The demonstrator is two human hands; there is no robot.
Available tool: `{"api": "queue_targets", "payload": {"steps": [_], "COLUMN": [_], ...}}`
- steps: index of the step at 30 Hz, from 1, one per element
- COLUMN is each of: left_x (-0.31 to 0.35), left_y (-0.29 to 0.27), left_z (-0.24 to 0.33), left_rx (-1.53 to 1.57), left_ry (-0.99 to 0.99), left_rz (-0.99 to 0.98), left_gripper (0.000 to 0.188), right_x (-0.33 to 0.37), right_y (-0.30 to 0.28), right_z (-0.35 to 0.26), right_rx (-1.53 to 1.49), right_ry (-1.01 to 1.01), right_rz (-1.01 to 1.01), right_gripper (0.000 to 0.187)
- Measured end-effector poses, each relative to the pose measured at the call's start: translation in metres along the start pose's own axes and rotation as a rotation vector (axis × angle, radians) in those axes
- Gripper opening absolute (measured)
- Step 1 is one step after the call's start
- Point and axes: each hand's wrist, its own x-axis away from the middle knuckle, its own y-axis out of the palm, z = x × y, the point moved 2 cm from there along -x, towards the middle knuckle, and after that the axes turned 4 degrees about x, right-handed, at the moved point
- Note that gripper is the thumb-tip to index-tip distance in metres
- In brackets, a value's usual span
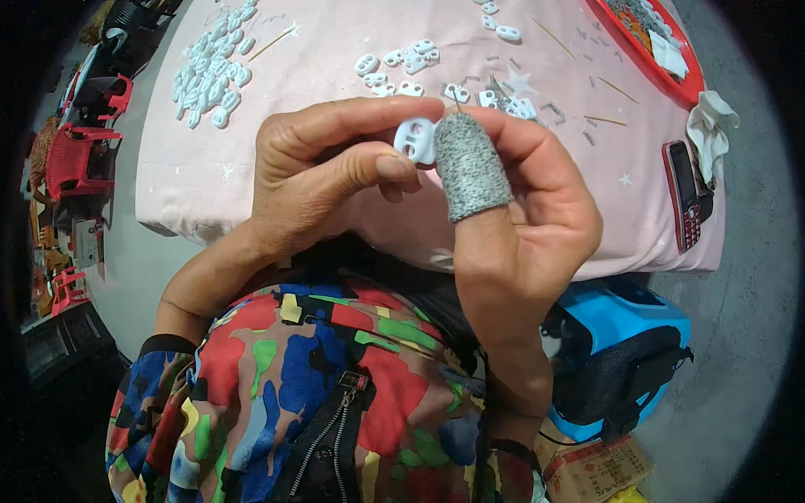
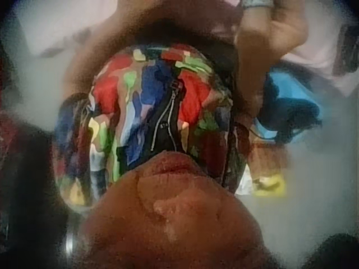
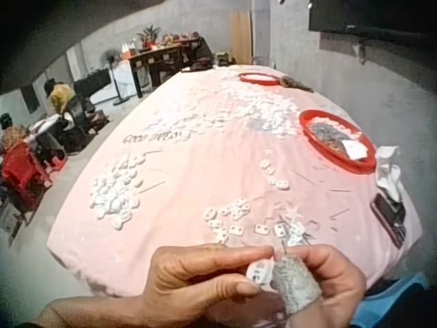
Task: Assembling small white plastic components by inserting toothpicks and adding small red beads.
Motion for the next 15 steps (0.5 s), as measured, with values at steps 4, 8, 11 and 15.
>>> {"api": "queue_targets", "payload": {"steps": [4, 8, 11, 15], "left_x": [-0.0002, -0.0003, 0.0006, 0.0008], "left_y": [-0.0011, 0.0, -0.0002, 0.0003], "left_z": [-0.0014, -0.0035, -0.007, -0.0077], "left_rx": [-0.002, 0.028, 0.053, 0.048], "left_ry": [-0.033, -0.059, -0.042, -0.05], "left_rz": [0.02, 0.016, 0.019, 0.023], "left_gripper": [0.035, 0.035, 0.034, 0.033], "right_x": [-0.0011, -0.0048, -0.0056, -0.0036], "right_y": [-0.0005, -0.0021, -0.0034, -0.0001], "right_z": [-0.0015, -0.004, -0.0011, 0.0031], "right_rx": [0.056, 0.075, -0.051, -0.033], "right_ry": [-0.058, -0.011, 0.094, 0.153], "right_rz": [-0.051, -0.081, -0.144, -0.126], "right_gripper": [0.02, 0.019, 0.013, 0.021]}}
